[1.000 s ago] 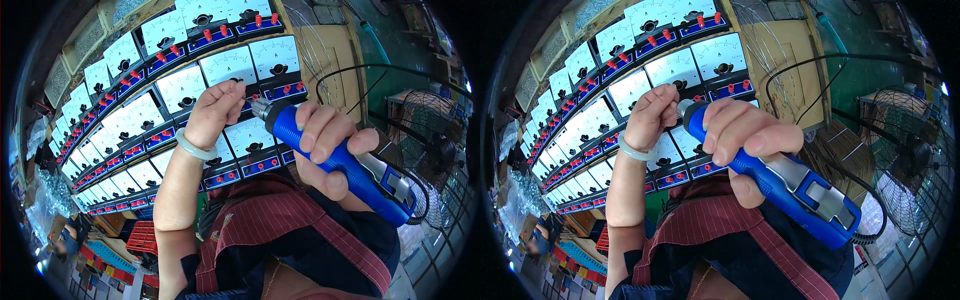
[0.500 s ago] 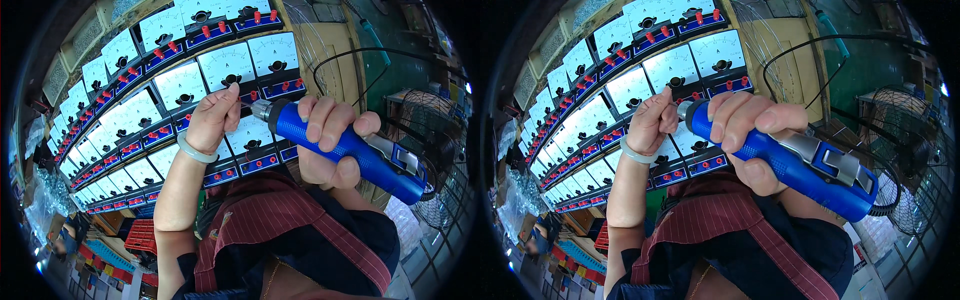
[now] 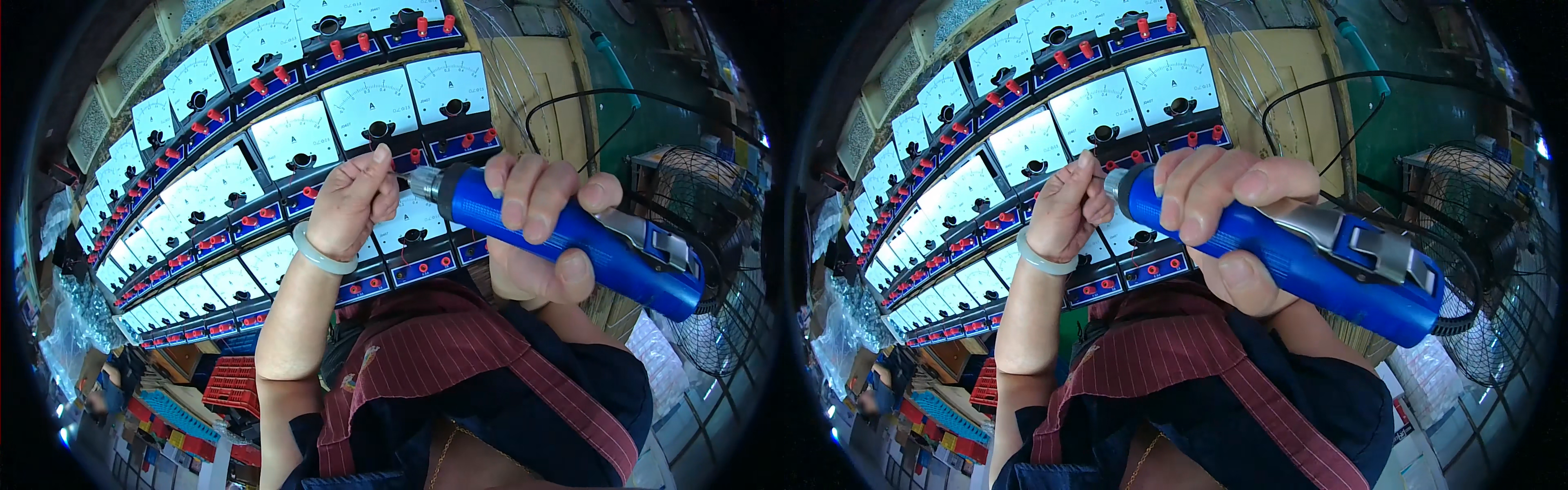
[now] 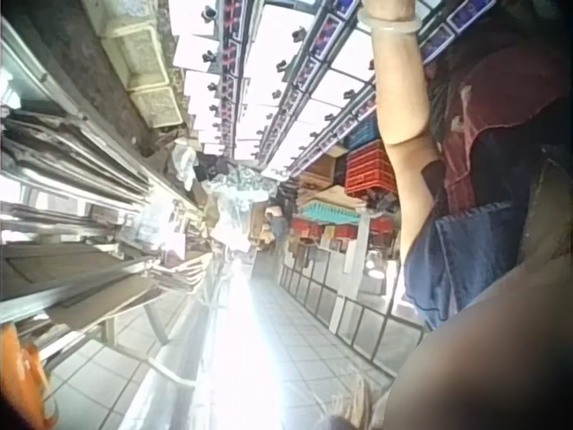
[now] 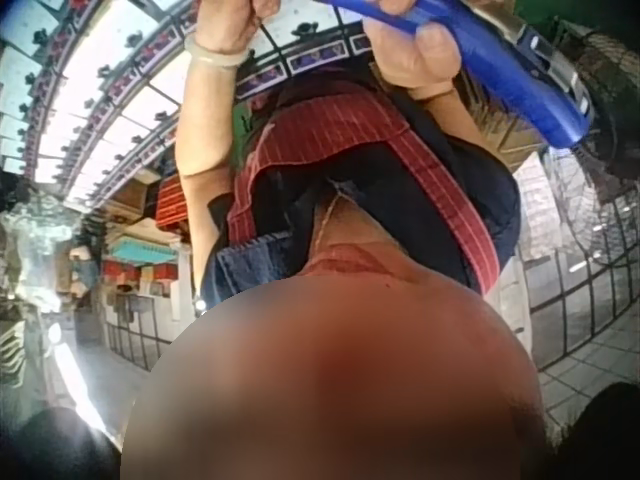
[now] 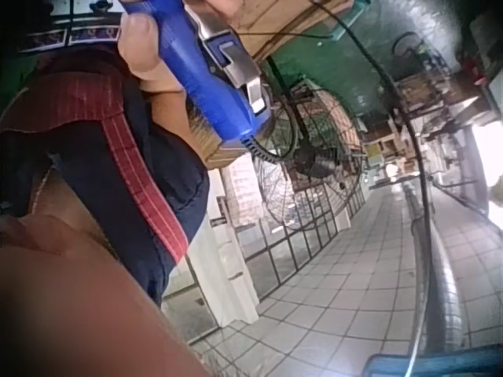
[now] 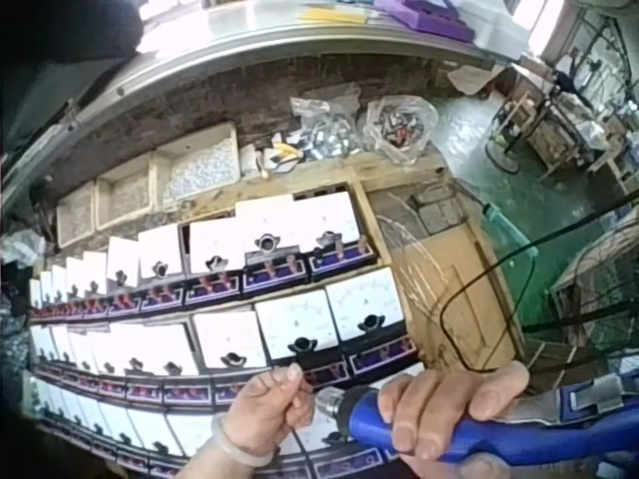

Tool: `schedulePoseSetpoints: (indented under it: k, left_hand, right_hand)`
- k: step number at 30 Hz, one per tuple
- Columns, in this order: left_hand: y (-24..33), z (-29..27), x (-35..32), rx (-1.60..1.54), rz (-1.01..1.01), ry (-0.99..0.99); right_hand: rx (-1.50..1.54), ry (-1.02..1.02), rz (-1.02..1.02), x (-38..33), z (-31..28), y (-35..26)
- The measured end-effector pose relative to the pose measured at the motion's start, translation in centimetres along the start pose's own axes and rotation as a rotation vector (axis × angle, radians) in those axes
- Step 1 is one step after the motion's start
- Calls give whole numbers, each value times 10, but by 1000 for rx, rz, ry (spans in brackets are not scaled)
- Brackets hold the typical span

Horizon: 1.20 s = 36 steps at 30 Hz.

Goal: Assembling components of analog meters using an electric screwdriver.

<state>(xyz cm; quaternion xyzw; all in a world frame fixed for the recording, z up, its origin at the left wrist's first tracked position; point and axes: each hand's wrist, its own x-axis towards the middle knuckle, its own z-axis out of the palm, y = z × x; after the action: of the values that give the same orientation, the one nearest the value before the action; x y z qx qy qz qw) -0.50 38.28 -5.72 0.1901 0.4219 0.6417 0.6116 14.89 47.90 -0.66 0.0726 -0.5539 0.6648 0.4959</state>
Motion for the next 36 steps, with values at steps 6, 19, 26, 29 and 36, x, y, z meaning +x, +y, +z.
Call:
schedulePoseSetpoints:
  k: [6, 19, 26, 29, 36]
  left_hand:
    - [22, -22, 20, 1083, 391, 409]
    - [22, -30, 46, 1668, 407, 506]
    - [20, -37, 40, 1666, 381, 535]
    - [19, -35, 33, 1695, 411, 539]
    - [9, -48, -4, -370, 97, 147]
  right_hand:
    - [-304, 19, -99, -1, -6, 43]
    - [-295, -134, -218, 5, -15, 69]
    - [-315, -107, -307, 3, 10, 82]
    - [-462, -175, 2, 2, -3, 58]
    - [-230, 34, -84, -8, 8, 25]
